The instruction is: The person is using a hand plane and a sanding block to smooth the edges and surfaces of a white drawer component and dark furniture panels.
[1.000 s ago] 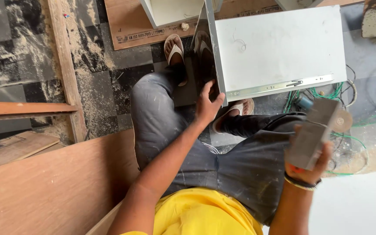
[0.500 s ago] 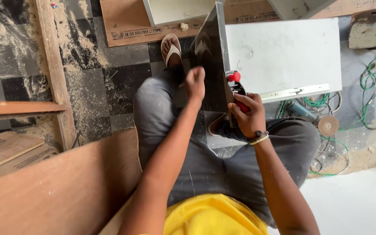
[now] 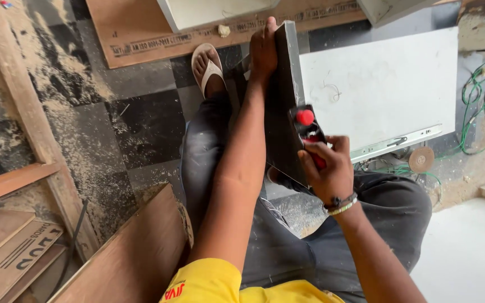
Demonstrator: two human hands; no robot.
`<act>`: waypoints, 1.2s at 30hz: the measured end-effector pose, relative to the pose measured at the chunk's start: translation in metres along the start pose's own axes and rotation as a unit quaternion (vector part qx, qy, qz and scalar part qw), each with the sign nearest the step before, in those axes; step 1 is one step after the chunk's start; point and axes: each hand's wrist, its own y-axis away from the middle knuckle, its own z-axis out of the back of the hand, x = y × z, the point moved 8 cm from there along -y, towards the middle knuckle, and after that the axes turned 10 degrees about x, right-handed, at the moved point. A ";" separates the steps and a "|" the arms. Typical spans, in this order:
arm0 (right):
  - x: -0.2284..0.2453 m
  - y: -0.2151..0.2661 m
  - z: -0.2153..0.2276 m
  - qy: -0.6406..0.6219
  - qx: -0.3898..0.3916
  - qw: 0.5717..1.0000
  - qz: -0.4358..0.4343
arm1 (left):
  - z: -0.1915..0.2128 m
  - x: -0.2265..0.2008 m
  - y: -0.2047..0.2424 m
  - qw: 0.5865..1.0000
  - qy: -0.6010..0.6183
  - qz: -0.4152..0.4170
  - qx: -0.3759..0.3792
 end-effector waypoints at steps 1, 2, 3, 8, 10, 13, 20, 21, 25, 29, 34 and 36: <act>0.000 -0.009 0.000 -0.014 -0.003 1.000 0.009 | 0.000 -0.010 -0.003 0.999 0.027 -0.033 0.007; 0.002 -0.017 0.000 -0.028 -0.007 0.999 0.018 | 0.001 -0.022 -0.004 0.996 0.054 -0.065 0.014; -0.001 -0.030 -0.003 -0.028 -0.003 0.999 0.021 | 0.001 -0.017 -0.003 0.997 0.052 -0.063 0.009; 0.034 -0.113 0.005 -0.026 -0.056 0.987 0.146 | -0.006 -0.033 0.032 0.853 -0.292 -0.406 -0.150; 0.038 -0.147 0.002 -0.044 -0.051 0.991 0.119 | -0.003 -0.034 0.025 0.883 -0.264 -0.373 -0.105; 0.030 -0.190 -0.002 -0.039 -0.070 0.989 0.126 | 0.004 -0.050 0.010 0.977 -0.072 -0.199 -0.028; 0.031 -0.241 0.014 -0.201 -0.145 0.964 0.100 | 0.004 -0.039 0.013 0.998 0.053 -0.032 -0.001; 0.015 -0.235 0.011 -0.201 -0.147 0.963 0.100 | 0.003 -0.032 0.010 0.998 0.053 -0.033 0.001; -0.006 -0.146 -0.009 0.036 -0.084 0.983 0.162 | 0.003 -0.048 0.012 0.987 -0.045 -0.151 -0.025; 0.008 -0.012 -0.002 -0.023 0.000 0.996 0.085 | 0.009 -0.047 0.013 0.996 0.025 -0.082 -0.038; -0.003 0.002 -0.004 -0.037 0.000 0.999 0.033 | 0.004 -0.046 0.012 0.998 0.044 -0.038 -0.008; 0.009 -0.022 -0.001 -0.026 -0.003 0.999 0.043 | 0.003 -0.044 0.015 0.997 0.069 -0.029 -0.001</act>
